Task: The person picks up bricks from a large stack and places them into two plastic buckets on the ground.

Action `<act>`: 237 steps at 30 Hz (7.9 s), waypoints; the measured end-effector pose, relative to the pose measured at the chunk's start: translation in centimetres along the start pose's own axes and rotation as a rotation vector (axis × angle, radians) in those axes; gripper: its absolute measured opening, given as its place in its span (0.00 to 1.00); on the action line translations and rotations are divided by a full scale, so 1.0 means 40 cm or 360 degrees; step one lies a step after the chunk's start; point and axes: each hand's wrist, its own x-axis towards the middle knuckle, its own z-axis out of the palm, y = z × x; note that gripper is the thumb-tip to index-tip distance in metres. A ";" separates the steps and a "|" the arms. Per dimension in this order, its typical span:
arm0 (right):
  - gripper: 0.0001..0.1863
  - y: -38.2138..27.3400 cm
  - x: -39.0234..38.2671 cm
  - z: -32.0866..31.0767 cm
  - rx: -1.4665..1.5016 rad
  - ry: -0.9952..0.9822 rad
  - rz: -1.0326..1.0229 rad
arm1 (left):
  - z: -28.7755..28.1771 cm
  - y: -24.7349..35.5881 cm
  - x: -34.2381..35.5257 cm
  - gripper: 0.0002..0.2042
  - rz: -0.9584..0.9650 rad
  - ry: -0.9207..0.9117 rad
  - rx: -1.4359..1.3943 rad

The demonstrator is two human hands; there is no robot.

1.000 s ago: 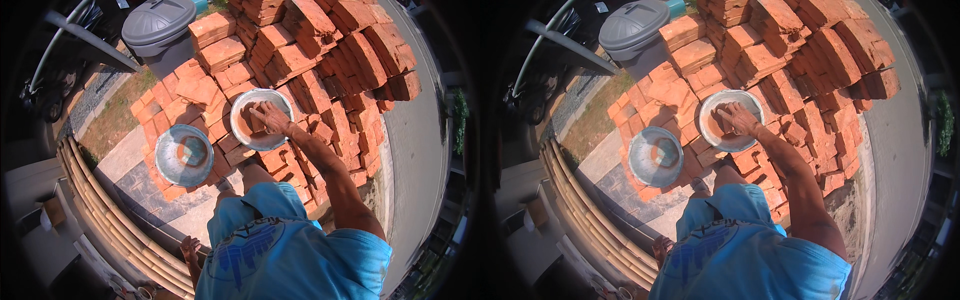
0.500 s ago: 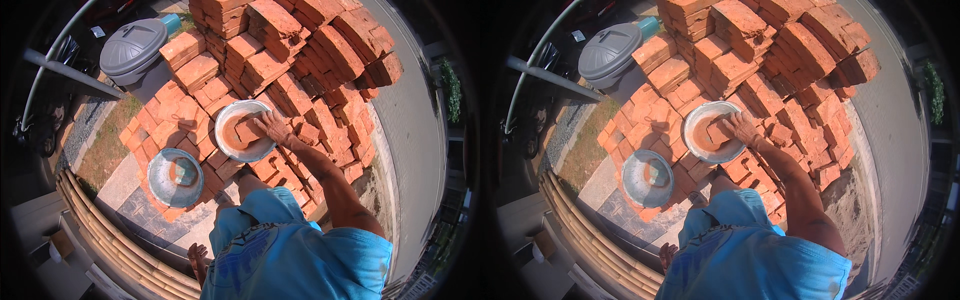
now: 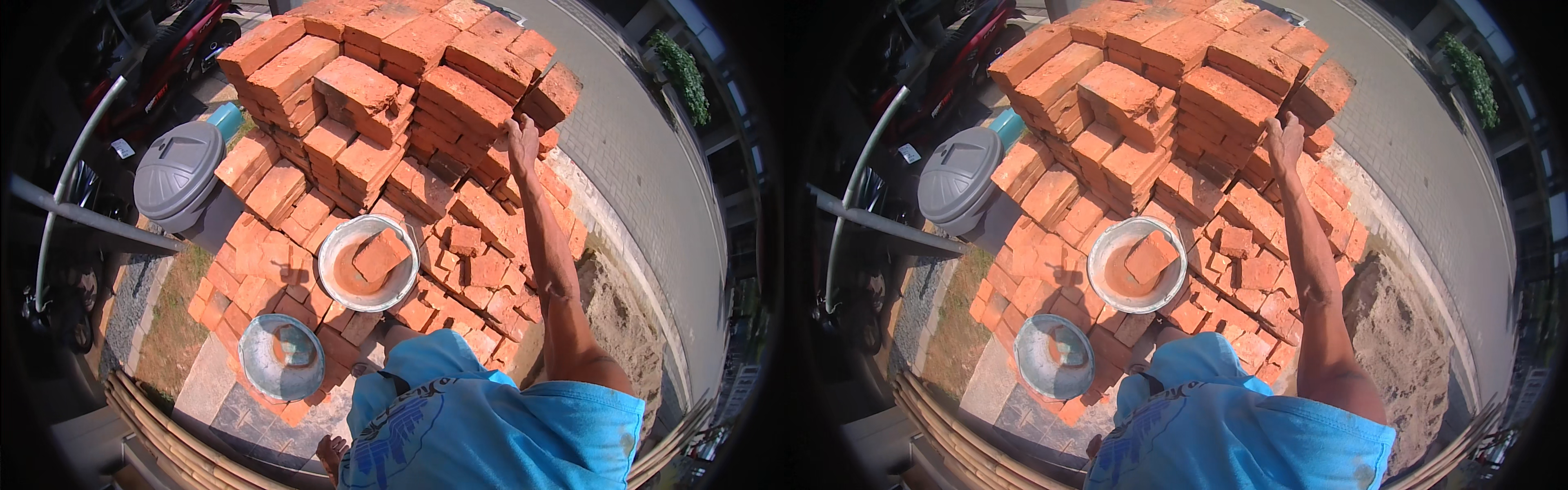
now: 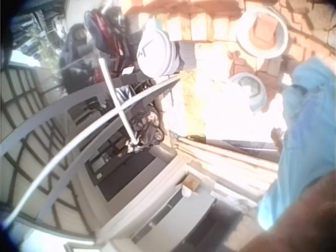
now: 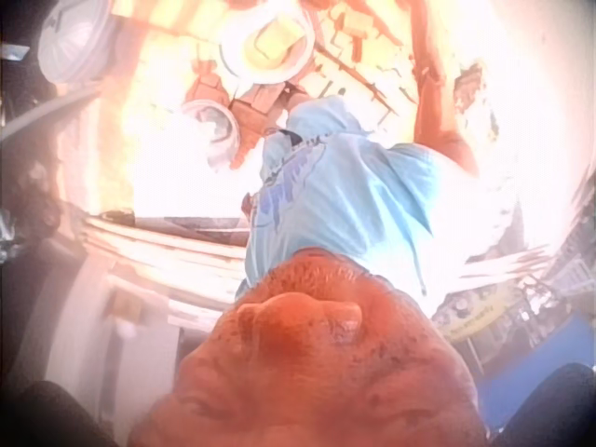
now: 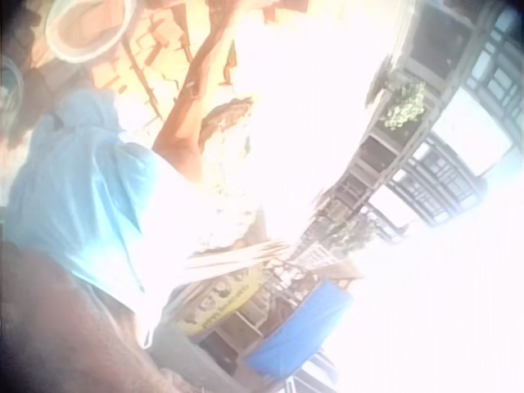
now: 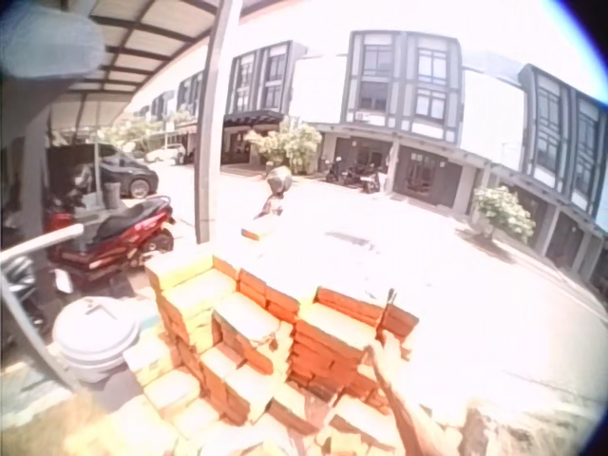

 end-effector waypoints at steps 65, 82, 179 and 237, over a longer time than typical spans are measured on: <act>0.58 -0.415 -0.471 0.118 -0.0443 -0.2179 -0.1432 | -0.022 -0.075 -0.033 0.27 0.0149 -0.0031 -0.0292; 0.46 0.004 -0.752 0.344 -0.0914 -0.1797 -0.2210 | -0.083 -0.281 -0.150 0.25 -0.0060 0.0026 0.0086; 0.27 -0.243 -0.824 0.290 -0.0281 -0.1636 -0.0034 | -0.107 -0.011 -0.062 0.30 0.0028 0.0076 -0.0322; 0.32 0.051 -0.844 0.379 -0.0614 -0.1279 -0.0189 | 0.933 0.732 -0.006 0.56 0.1762 -0.0542 0.1297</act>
